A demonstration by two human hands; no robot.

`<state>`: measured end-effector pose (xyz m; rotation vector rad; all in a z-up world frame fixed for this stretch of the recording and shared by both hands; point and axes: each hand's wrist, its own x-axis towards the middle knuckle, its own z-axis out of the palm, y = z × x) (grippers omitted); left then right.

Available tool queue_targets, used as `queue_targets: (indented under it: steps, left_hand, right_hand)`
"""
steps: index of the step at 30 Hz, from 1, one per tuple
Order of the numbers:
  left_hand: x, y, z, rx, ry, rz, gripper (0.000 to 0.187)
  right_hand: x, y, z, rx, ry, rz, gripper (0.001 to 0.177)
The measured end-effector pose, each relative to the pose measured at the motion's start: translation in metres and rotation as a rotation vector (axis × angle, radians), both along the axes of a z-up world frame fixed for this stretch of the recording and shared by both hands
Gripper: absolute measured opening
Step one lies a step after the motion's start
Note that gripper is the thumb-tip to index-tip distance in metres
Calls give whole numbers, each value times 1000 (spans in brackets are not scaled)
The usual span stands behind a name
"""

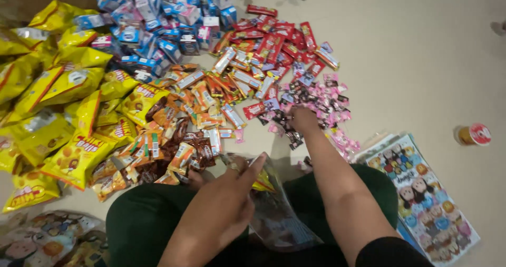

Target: Sorting and organizing various packaged snacks and drinks on the floor

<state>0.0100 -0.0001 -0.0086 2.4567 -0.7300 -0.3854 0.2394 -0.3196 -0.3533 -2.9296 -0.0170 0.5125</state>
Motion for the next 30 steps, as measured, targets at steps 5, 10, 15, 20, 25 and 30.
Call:
queue_targets:
  steps: [5, 10, 15, 20, 25, 30]
  left_hand:
    - [5, 7, -1, -15, 0, -20, 82]
    - [6, 7, 4, -14, 6, -20, 79]
    - [12, -7, 5, -21, -33, 115, 80]
    - [15, -18, 13, 64, 41, 121, 85]
    - [13, -23, 11, 53, -40, 110, 92]
    - [11, -23, 13, 43, 16, 128, 97]
  right_hand:
    - [2, 5, -21, -94, 15, 104, 31]
    - [-13, 42, 110, 133, 193, -152, 47]
    - [-71, 59, 300, 832, -484, -160, 23]
    - [-225, 64, 398, 611, -719, 274, 11]
    - [-257, 69, 379, 489, -657, 647, 28]
    - [-258, 55, 365, 478, -492, 326, 45]
